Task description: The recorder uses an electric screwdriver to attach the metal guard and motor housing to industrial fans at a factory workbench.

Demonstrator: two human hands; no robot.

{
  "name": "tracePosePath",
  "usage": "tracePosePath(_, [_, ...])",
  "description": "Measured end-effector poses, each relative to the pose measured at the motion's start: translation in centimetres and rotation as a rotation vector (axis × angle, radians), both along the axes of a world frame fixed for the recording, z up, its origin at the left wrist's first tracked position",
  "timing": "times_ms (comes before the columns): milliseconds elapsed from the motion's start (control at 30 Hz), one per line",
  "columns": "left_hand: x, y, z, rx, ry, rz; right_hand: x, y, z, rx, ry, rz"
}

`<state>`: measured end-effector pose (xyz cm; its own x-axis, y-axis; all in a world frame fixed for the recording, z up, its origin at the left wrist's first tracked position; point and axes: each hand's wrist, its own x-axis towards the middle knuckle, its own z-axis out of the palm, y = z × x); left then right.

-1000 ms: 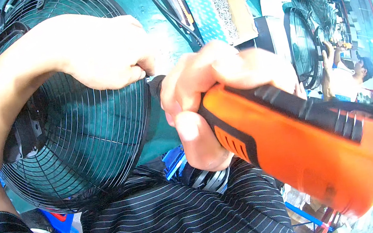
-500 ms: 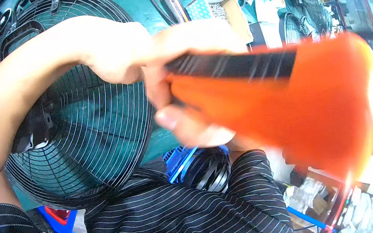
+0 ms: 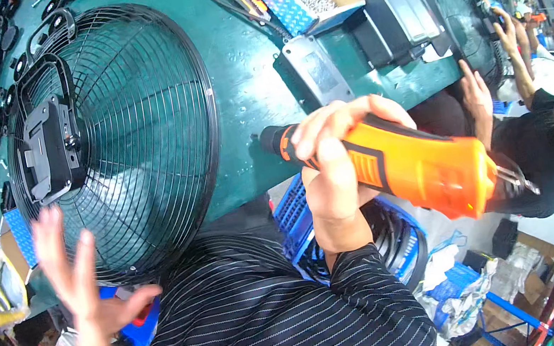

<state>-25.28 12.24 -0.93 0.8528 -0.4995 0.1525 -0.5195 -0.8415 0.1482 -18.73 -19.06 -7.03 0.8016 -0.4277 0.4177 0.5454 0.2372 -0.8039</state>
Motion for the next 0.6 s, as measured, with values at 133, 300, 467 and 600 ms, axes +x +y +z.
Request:
tracePosePath(133, [-6.1,-0.6,-6.3,-0.008,-0.118,0.295,0.0,-0.3,-0.6,-0.017,-0.051,-0.113])
tracePosePath(300, [-6.2,-0.3,-7.1,-0.042,-0.155,0.270,0.2,0.3,-0.4,-0.114,-0.025,-0.197])
tracePosePath(467, [-5.0,1.3,-7.5,-0.074,-0.192,0.246,-0.3,1.3,0.0,-0.218,-0.100,-0.191])
tracePosePath(600, [-4.0,2.0,-7.8,-0.111,-0.191,0.231,-0.8,2.1,0.3,-0.255,-0.090,-0.167])
